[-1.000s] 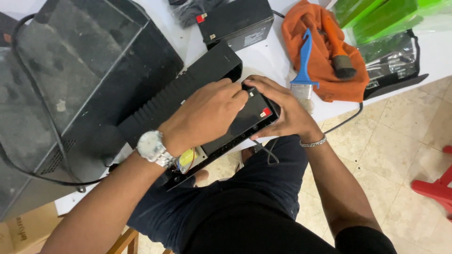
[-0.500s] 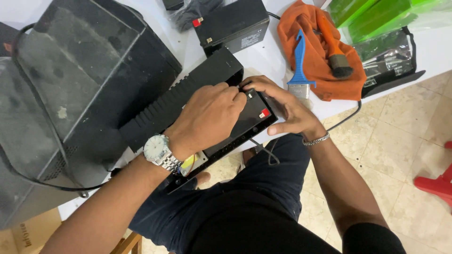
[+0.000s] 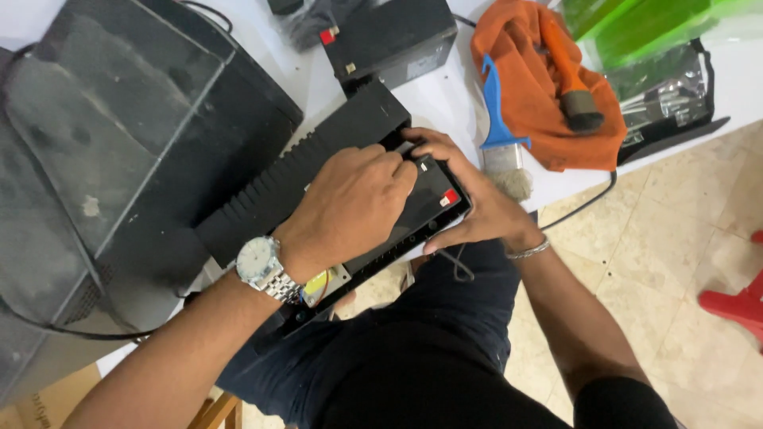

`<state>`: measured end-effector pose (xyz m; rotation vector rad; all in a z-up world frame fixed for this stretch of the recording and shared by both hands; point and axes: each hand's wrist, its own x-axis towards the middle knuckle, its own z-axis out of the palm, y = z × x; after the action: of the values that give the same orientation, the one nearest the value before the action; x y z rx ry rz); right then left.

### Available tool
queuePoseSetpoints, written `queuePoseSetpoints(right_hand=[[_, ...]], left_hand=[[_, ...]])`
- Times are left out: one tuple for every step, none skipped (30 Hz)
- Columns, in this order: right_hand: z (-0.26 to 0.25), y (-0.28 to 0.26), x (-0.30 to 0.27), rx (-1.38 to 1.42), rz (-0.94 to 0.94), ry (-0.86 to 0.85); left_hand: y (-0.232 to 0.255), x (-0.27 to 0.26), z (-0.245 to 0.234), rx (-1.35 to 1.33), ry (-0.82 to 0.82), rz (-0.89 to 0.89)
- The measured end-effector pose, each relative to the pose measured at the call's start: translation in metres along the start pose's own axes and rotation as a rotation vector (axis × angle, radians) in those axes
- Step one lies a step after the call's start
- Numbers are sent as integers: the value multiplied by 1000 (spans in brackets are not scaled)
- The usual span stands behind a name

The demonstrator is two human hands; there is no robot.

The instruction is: The person cleans the internal components of an open electronic device using a brush. They remove the cover, brush the circuit board and wires, and then replace the cover.

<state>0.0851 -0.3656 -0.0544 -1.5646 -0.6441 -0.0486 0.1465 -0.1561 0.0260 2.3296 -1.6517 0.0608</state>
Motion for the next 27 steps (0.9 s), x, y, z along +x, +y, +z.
queuePoseSetpoints(right_hand=[[7,2,-4,2,-12,74],[7,1,-5,8,-5,73],[7,1,-3,-45,-34,98],[6,2,-1,-99,-64,123],[6,3,-2,-93,-62,126],[5,4,-2,-112,-59,123],[3,6,-2,-136,-62,124],[4,5,-1,-137,-65,130],[4,5,-1,-144,-87,130],[4,4,-1,-150,-109,130],[4,5,-1,-151,-109,128],[5,5,-1,-150,-121,132],[5,6,-1,-149,-132,136],[4,5,1,-148,-131,136],[4,4,2,-141,-138,144],[4,3,3,-135,-145,151],[3,2,3,-131,-146,153],[2,2,3,-126,-126,150],[0,2,4,-127,-110,149],[-2,4,7,-129,-114,153],[-1,5,6,-115,-118,137],[2,6,5,-100,-122,122],[3,5,5,-106,-131,118],[4,3,5,-99,-123,129],[7,0,3,-87,-110,144],[6,0,5,-88,-113,143],[6,0,3,-81,-104,136]], left_hand=[[3,-1,2,-11,-3,12],[4,-1,1,-18,-8,7],[4,-1,-1,-9,13,16],[4,-1,-3,1,34,24],[4,-2,-3,-1,28,22],[5,-2,-3,-7,18,13],[4,0,-3,-9,12,10],[8,-1,0,-6,9,15],[11,-2,3,18,32,-10],[15,-2,7,42,54,-36],[16,-2,6,42,55,-37],[18,-2,5,65,54,-36],[20,-2,4,88,52,-34],[12,-4,2,87,52,-35],[4,-7,-1,113,36,-15],[-4,-11,-4,138,19,5],[-9,-19,-7,140,16,4],[-15,-28,-11,154,-13,-26],[-23,-36,-16,171,-38,-52],[-19,-30,-16,175,-38,-47],[-9,-30,-16,143,-23,-67],[1,-31,-17,112,-6,-87],[-3,-33,-17,120,2,-86],[-7,-33,-18,193,22,-126],[-9,-34,-19,262,37,-167],[-12,-36,-18,265,40,-167],[-12,-38,-15,307,52,-239]])
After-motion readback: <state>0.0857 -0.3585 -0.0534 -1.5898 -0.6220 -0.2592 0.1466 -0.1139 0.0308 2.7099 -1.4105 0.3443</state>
